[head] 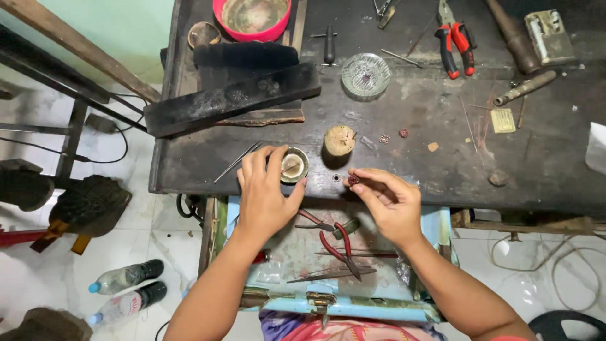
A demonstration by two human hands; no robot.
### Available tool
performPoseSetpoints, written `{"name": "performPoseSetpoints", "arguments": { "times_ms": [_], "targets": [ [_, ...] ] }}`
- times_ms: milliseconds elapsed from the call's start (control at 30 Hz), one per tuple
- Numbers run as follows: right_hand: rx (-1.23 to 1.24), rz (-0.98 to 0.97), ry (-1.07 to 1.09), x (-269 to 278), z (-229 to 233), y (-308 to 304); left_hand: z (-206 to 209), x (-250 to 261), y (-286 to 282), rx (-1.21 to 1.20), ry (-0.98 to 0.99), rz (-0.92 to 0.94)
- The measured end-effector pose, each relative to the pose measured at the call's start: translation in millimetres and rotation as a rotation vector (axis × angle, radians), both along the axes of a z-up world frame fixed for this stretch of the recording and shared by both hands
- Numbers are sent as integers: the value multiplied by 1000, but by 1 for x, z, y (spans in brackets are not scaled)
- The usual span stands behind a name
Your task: Soldering and assembling small jewelry components using a torch and tweezers at a workbench
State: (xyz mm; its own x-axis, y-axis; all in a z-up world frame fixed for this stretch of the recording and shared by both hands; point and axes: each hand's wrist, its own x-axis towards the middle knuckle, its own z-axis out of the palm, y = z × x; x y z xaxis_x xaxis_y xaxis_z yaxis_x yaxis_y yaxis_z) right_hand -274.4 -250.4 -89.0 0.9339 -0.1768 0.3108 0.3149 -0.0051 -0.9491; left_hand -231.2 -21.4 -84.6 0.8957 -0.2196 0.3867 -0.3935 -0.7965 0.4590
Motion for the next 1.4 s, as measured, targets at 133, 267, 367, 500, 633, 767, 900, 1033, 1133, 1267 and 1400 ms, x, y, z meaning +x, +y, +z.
{"name": "performPoseSetpoints", "arguments": {
  "times_ms": [133,267,367,500,633,767,900,1033,1133,1267,1400],
  "targets": [
    [-24,13,20,-2,-3,0,-1,4,4,-59,45,-7],
    [10,25,45,-4,-6,1,1,9,12,-85,51,6],
    [14,44,44,-4,-3,1,9,6,10,-127,1,-7],
    [21,53,38,-7,2,4,13,0,-3,-332,-160,-112],
    [-84,61,-21,-7,7,5,12,-20,-23,-558,-211,-261],
    [-28,79,15,-11,1,5,22,-31,-37,-698,-143,-346],
    [-195,85,-77,-6,7,1,24,-36,-40,-743,-10,-307],
    [-227,110,-120,-4,10,2,16,-35,-40,-775,46,-282],
    [-239,127,-125,-5,11,3,17,-36,-41,-777,49,-292],
    [-259,155,-128,-5,12,4,18,-35,-42,-776,50,-313],
    [-249,162,-128,-4,13,6,16,-35,-42,-782,61,-309]
  ]
}}
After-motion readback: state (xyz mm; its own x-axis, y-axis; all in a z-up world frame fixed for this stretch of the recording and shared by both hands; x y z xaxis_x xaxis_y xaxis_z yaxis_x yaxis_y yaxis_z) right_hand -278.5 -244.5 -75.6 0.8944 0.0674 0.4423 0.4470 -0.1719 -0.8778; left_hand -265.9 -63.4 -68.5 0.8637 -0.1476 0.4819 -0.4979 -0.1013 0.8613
